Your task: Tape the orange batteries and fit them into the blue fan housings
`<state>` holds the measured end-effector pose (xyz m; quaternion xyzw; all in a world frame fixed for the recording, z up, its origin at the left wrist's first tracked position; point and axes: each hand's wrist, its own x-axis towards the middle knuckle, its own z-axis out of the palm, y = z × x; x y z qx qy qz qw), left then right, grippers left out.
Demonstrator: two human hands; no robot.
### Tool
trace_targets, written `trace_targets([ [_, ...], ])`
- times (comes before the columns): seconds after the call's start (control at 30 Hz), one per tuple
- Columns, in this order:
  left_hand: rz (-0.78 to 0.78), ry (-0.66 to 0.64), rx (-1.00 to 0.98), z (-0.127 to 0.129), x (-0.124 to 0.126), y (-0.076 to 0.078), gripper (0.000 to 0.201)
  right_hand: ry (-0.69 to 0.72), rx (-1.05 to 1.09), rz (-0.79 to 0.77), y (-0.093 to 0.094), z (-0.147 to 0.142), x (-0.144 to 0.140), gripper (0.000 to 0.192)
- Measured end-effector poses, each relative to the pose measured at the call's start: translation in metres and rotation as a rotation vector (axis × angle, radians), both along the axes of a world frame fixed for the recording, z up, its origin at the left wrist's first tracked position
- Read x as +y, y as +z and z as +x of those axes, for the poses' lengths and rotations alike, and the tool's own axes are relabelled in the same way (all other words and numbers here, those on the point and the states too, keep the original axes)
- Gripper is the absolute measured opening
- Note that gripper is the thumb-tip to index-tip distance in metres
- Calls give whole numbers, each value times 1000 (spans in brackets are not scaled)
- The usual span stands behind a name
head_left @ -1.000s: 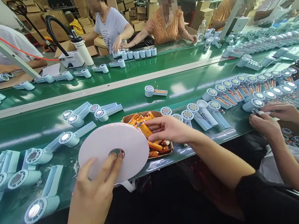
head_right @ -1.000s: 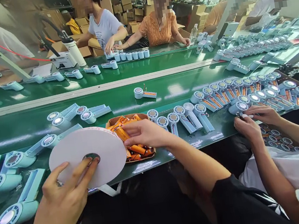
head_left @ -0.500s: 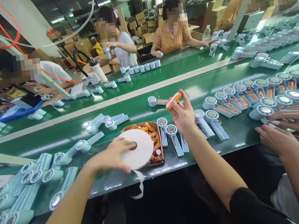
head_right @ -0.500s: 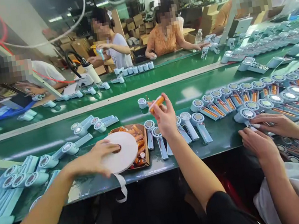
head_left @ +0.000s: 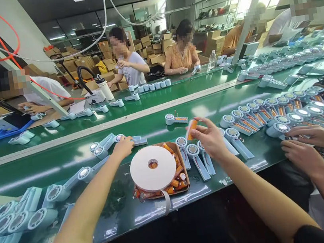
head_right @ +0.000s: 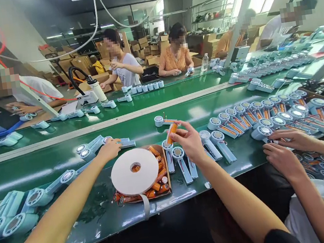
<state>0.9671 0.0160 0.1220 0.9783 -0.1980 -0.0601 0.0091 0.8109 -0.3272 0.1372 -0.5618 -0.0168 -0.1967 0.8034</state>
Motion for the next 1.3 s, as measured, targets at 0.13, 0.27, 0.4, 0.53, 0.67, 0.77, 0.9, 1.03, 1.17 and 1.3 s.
trace_targets([
  [0.13, -37, -57, 60, 16, -2, -5, 32, 141, 20, -202, 10, 64, 34, 58],
  [0.27, -119, -65, 99, 22, 0, -6, 24, 224, 69, -827, 7, 129, 82, 25],
  [0.4, -181, 5, 80, 20, 0, -10, 25, 382, 67, -1200, -3, 160, 114, 16],
  [0.53, -218, 45, 48, 17, -5, -19, 29, 489, 66, -1458, -12, 170, 124, 29],
  [0.67, -242, 47, 37, 17, -13, -23, 32, 542, 78, -1661, -13, 171, 126, 26],
  [0.77, -251, 57, 39, 18, -19, -23, 32, 550, 118, -1778, -13, 169, 128, 30],
  [0.9, -262, 82, 41, 18, -25, -25, 32, 567, 159, -1857, -17, 167, 135, 37],
  [1.03, -266, 104, 43, 18, -33, -27, 34, 593, 146, -1852, -20, 169, 144, 21],
  [1.17, -265, 104, 37, 18, -39, -17, 33, 561, 125, -1793, -6, 172, 141, 20],
  [1.3, -300, 57, -4, 2, -27, 7, 50, 388, 69, -1589, 22, 150, 103, 34],
])
